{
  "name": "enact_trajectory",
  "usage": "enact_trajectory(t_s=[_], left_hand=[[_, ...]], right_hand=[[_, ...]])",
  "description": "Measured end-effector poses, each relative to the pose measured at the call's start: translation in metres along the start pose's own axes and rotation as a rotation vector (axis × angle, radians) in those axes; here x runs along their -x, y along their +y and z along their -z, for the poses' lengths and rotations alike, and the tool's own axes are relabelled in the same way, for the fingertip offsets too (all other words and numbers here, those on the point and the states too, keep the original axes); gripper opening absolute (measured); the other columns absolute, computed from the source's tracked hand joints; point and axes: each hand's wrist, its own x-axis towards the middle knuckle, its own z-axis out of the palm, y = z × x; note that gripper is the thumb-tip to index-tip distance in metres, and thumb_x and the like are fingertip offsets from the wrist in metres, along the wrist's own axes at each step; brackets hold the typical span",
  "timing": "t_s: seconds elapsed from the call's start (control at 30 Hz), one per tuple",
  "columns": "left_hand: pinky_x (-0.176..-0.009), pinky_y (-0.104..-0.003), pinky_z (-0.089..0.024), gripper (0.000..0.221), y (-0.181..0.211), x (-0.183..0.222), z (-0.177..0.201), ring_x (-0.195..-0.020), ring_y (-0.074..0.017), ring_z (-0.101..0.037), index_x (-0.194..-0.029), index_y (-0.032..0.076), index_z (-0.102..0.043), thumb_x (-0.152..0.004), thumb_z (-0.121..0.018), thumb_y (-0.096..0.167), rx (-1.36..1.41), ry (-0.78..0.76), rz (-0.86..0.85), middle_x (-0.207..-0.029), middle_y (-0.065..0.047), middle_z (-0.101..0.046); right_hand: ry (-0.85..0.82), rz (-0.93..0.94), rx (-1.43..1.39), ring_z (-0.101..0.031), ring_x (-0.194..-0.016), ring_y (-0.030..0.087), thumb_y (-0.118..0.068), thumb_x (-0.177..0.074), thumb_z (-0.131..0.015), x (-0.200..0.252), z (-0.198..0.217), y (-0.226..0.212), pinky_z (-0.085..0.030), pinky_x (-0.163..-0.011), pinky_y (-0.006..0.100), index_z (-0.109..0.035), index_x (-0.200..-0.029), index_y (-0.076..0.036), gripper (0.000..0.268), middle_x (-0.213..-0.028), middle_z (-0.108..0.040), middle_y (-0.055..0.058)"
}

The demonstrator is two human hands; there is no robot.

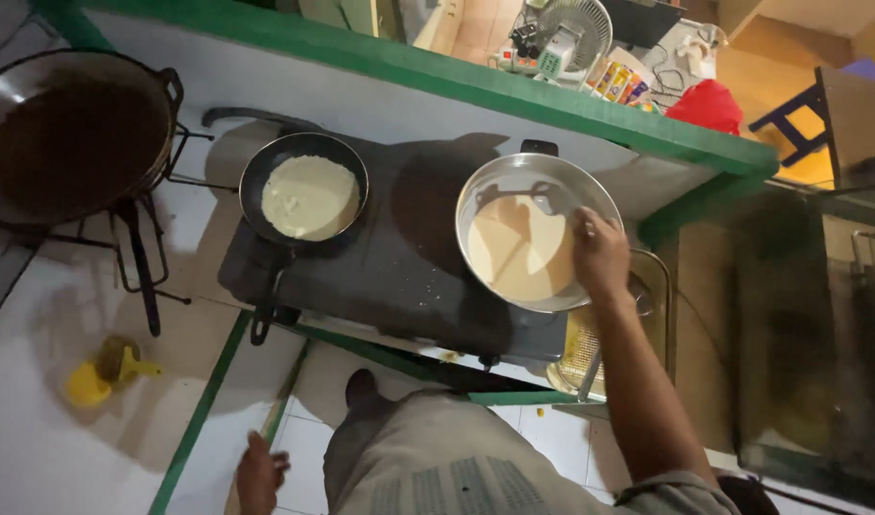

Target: The person is preparing crepes by greasing a frying pan, pouring batter from a bowl, spreading it evenly, and removing the cooked crepes onto a tray.

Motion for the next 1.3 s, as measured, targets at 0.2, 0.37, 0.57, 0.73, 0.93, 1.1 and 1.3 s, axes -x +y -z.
enact_trajectory(t_s=[0.2, 0.37, 0.57, 0.73, 0.93, 1.1, 1.3], left_hand=[[-0.086, -0.038, -0.049, 0.059, -0.109, -0.001, -0.017, -0.083, -0.0262, -0.078, -0.117, 0.009, -0.068, -0.114, -0.018, 0.039, -0.783, -0.019, 0.031, -0.092, -0.011, -0.086], [-0.076, -0.041, -0.047, 0.074, -0.153, 0.029, -0.025, -0.058, -0.0307, -0.068, -0.06, -0.001, -0.067, -0.109, -0.036, 0.045, -0.607, -0.098, 0.173, -0.06, -0.017, -0.072], [-0.061, -0.031, -0.053, 0.042, -0.14, 0.065, -0.034, -0.068, -0.0223, -0.066, -0.118, 0.005, -0.066, -0.108, -0.052, 0.044, -0.661, -0.148, 0.264, -0.086, -0.014, -0.074], [-0.083, -0.035, -0.054, 0.057, -0.135, -0.005, -0.026, -0.099, -0.0248, -0.064, -0.149, 0.01, -0.045, -0.102, -0.057, 0.04, -1.306, -0.389, -0.285, -0.113, -0.012, -0.068], [-0.064, -0.035, -0.054, 0.05, -0.042, 0.025, -0.04, -0.082, -0.0262, -0.071, -0.136, 0.01, -0.063, -0.1, -0.059, 0.044, -0.678, -0.204, -0.043, -0.104, -0.015, -0.077], [-0.061, -0.035, -0.052, 0.046, -0.021, 0.0, -0.047, -0.072, -0.0239, -0.067, -0.133, 0.01, -0.066, -0.097, -0.06, 0.039, -0.69, -0.267, -0.167, -0.094, -0.015, -0.076], [-0.067, -0.034, -0.056, 0.046, -0.022, -0.053, -0.03, -0.07, -0.0218, -0.072, -0.132, 0.012, -0.068, -0.094, -0.064, 0.038, -0.798, -0.305, -0.25, -0.089, -0.012, -0.08]], right_hand=[[-0.173, 0.358, 0.045, -0.064, -0.09, 0.027, -0.009, -0.099, -0.062, -0.01, -0.03, -0.027, -0.046, -0.082, 0.043, -0.07, -0.125, -0.016, 0.028, -0.105, -0.08, 0.006], [-0.407, 0.81, 0.083, -0.067, -0.098, 0.032, -0.011, -0.097, -0.068, 0.016, -0.007, -0.045, -0.051, -0.081, 0.048, -0.071, -0.124, -0.011, 0.027, -0.107, -0.077, 0.013], [-0.692, 1.051, 0.043, -0.067, -0.114, 0.032, -0.018, -0.093, -0.074, 0.051, 0.072, -0.029, -0.054, -0.097, 0.055, -0.067, -0.126, -0.01, 0.035, -0.118, -0.075, 0.015], [-0.714, 1.12, 0.138, -0.058, -0.126, 0.027, -0.023, -0.083, -0.082, 0.052, 0.107, 0.039, -0.048, -0.108, 0.051, -0.072, -0.123, -0.018, 0.042, -0.126, -0.072, 0.005], [-0.655, 1.04, 0.467, -0.053, -0.128, 0.024, -0.04, -0.083, -0.076, 0.015, 0.116, 0.07, -0.047, -0.102, 0.046, -0.058, -0.143, -0.032, 0.063, -0.143, -0.061, -0.002], [-0.564, 0.959, 0.498, -0.064, -0.116, 0.029, -0.03, -0.097, -0.063, -0.023, 0.073, 0.024, -0.054, -0.088, 0.044, -0.054, -0.145, -0.022, 0.049, -0.145, -0.061, 0.008], [-0.473, 1.018, 0.595, -0.067, -0.099, 0.023, -0.03, -0.095, -0.065, -0.035, 0.028, 0.039, -0.053, -0.078, 0.041, -0.061, -0.137, -0.023, 0.042, -0.13, -0.067, 0.002]])
